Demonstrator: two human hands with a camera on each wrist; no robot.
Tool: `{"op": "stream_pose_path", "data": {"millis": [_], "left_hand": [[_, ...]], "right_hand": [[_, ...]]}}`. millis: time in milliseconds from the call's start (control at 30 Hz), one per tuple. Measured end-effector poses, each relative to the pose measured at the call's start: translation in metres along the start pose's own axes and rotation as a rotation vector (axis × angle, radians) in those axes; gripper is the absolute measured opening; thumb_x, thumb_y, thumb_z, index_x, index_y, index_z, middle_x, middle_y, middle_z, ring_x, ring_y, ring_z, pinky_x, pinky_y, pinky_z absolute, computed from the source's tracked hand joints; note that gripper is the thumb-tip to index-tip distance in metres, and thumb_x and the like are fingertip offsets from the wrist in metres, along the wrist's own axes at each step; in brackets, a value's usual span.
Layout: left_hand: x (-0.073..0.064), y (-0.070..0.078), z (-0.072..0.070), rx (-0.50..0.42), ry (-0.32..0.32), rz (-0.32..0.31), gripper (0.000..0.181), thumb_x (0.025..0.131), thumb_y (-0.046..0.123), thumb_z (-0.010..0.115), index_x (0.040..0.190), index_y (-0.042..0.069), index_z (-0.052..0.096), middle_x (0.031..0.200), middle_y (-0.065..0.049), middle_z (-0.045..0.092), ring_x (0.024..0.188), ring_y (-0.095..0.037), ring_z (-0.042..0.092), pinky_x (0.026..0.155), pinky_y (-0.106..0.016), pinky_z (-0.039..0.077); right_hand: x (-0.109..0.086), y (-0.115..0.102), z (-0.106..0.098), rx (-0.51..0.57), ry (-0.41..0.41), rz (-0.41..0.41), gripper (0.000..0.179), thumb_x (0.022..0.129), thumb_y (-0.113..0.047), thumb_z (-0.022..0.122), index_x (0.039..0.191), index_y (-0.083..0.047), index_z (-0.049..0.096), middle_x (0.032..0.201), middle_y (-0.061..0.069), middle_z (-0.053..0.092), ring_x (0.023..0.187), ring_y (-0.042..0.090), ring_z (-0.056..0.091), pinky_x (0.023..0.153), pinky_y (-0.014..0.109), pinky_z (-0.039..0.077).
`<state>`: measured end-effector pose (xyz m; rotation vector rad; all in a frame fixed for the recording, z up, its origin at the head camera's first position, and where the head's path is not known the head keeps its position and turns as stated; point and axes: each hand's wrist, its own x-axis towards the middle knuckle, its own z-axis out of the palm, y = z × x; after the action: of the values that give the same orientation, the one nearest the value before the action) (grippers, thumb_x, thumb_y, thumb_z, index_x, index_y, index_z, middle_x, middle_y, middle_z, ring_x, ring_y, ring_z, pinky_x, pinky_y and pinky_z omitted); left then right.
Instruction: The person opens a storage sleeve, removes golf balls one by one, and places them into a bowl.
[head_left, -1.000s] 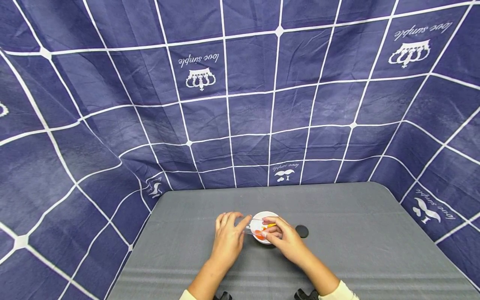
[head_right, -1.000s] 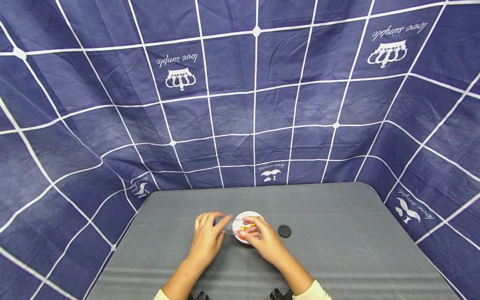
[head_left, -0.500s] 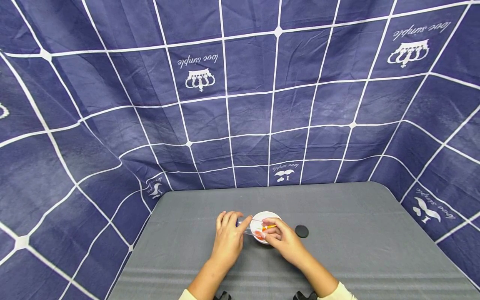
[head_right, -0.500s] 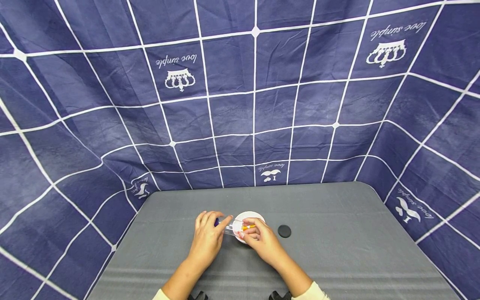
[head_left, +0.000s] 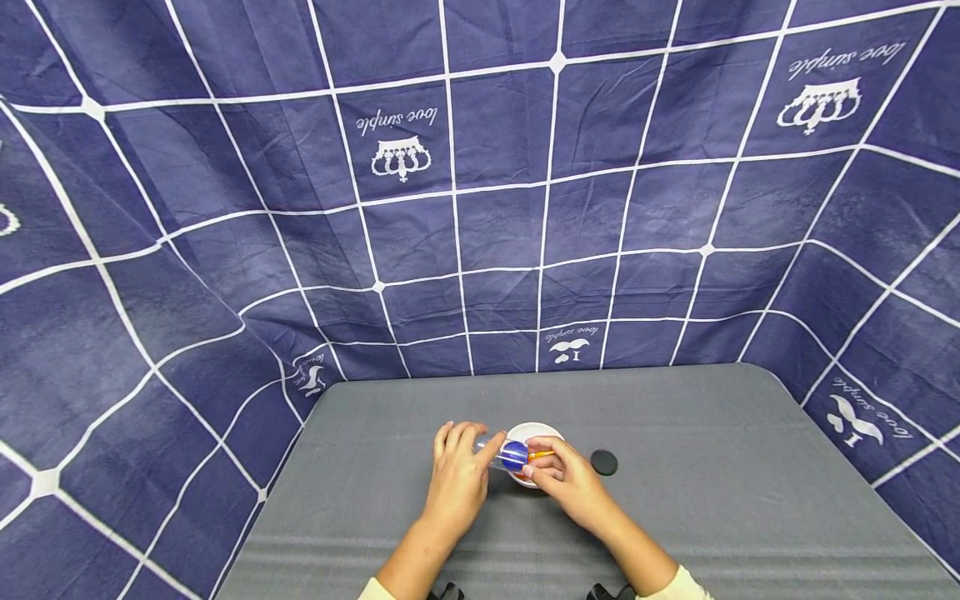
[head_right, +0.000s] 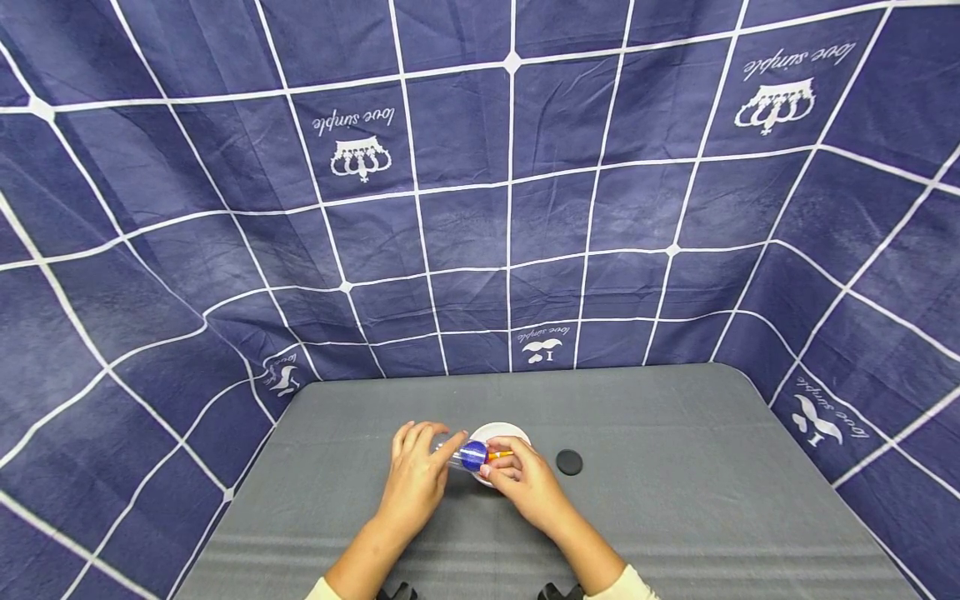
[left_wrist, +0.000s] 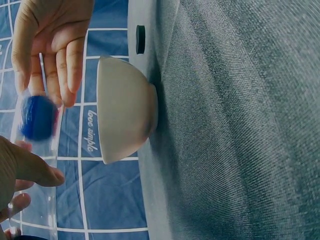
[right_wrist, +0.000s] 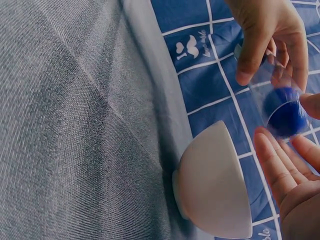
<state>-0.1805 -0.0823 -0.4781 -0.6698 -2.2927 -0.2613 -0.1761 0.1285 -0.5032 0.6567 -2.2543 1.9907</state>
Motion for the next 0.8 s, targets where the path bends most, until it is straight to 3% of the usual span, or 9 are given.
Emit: {"op": "stream_pose_path", "data": {"millis": [800], "left_hand": [[-0.004,-0.0007,0.0032,-0.069,0.011,-0.036,0.061,0.065,-0.004,0.081,0.118,0.024,0.073,0.112,-0.006,0.066,0.112,-0.028,0.059,0.108,-0.056,0.037]], "right_hand": [[-0.0008,-0.001,-0.0005,0.016,-0.011,-0.008,0.037,0.093,0.004,0.065,0.13,0.005,0.057,0.113,0.028,0.065,0.093,-0.001,0.067,0.081,0.019,0.058]]}}
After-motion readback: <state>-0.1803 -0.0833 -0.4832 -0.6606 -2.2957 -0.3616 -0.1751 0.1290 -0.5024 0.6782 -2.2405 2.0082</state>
